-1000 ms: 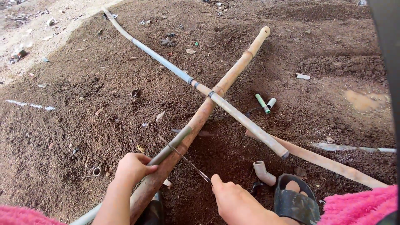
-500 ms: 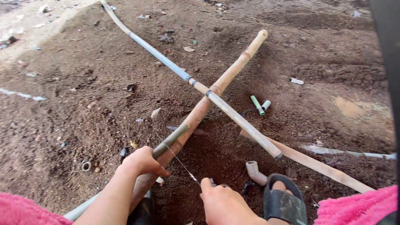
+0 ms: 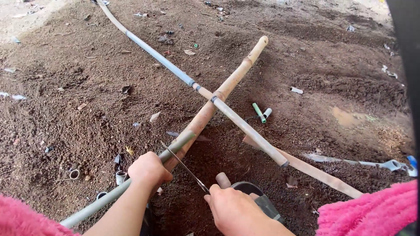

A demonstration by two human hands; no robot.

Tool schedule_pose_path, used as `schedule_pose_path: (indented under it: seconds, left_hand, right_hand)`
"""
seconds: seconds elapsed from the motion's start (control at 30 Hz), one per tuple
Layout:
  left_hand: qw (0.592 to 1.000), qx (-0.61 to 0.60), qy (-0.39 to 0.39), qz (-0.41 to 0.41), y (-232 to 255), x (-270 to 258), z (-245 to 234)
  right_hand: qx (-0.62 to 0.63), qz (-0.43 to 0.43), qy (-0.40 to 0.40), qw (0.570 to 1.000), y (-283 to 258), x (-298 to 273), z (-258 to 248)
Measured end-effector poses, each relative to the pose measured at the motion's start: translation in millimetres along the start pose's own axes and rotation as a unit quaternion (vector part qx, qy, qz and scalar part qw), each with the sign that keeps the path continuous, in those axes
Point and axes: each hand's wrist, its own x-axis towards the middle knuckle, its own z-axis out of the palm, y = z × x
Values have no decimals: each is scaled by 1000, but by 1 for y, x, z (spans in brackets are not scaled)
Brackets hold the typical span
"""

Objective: A person uses a handheld hacksaw blade to cut through a PVC pipe on the ground.

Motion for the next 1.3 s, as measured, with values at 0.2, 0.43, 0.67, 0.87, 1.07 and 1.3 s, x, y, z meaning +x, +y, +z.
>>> schedule_pose_path:
  seconds: [0.2,0.43,0.67,0.87,1.07,1.3]
  left_hand:
    - [999,19,29,-6,2,-4,6]
    - [999,-25,38,-23,-7,2,5]
    - [999,-2,-28,-34,5,23,-10]
    - [996,-28,-50,-65,11,26,-19]
    - [994,-48,-27,-100,12,29,-9]
    - [994,-47,64,-76,7,20,18]
  right_hand:
    - [26,-45,6,999,-24,27,-25]
    - [60,-98,70,991,-44,119,12]
    - [3,-48,47,998,-18,126,37]
    - [-24,-50,21,998,-7,142,32]
    - [-23,-44,-36,998,-16,147,23]
    - [-39,-19,-7,999,-31,117,21]
